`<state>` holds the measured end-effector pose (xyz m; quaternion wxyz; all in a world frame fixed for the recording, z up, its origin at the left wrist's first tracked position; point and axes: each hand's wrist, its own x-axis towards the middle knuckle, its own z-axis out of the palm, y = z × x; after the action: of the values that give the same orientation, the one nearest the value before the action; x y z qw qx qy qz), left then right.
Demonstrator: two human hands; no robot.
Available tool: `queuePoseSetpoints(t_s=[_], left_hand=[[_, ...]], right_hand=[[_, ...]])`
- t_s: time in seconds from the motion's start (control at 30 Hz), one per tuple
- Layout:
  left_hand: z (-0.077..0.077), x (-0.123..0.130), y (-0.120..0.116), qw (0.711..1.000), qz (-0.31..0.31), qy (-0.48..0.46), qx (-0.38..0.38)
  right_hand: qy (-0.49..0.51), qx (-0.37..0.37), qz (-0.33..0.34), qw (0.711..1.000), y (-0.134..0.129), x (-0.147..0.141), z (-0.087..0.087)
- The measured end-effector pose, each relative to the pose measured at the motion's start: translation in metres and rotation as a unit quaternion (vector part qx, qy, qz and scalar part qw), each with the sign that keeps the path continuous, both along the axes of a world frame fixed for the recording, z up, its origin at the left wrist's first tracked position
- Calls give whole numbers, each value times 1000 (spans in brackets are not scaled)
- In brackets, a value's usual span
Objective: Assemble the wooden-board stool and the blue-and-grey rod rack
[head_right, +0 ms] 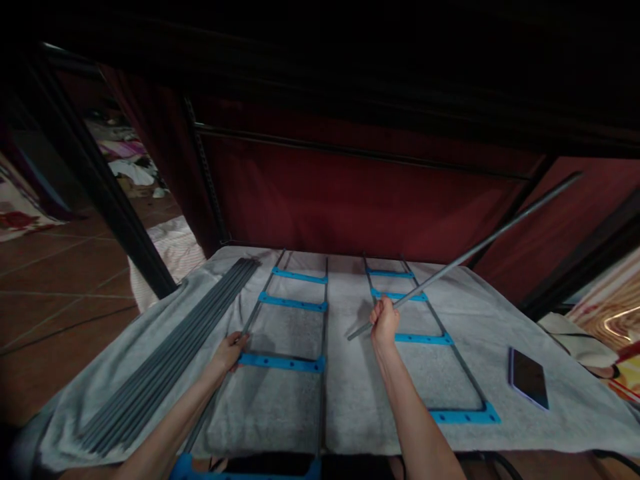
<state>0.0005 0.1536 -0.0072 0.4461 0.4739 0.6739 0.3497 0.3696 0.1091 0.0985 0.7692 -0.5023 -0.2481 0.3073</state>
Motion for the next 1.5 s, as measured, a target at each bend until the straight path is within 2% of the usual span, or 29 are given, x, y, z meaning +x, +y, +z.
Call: queuePoseSetpoints(t_s=[0.1, 0.27, 0.4, 0.53, 0.77, 1.1, 1.3, 1.5], left_hand=[[-10, -5, 0, 998, -16, 43, -38], [-20, -8, -1, 994, -36, 79, -68], [-22, -10, 0, 989, -51, 106, -85], [-19, -11, -1, 983, -77, 150, -69], [-16, -9, -2, 967, -99, 224, -74], [-15, -9, -3, 949, -138, 278, -55], [-20, -10, -5, 951, -122, 281, -37], [-14, -7, -7, 944, -137, 300, -16]], right_hand=[[27, 22, -3, 999, 31, -16, 1], [21, 26, -6, 999, 88, -54, -13], [6, 22, -4, 1000, 126, -73, -26], [-14, 12, 6, 1000, 148, -83, -38], [-50, 2, 26, 998, 153, -87, -52], [-65, 14, 64, 996, 142, -90, -53], [-75, 11, 86, 993, 140, -92, -57], [-95, 2, 117, 989, 144, -90, -58]])
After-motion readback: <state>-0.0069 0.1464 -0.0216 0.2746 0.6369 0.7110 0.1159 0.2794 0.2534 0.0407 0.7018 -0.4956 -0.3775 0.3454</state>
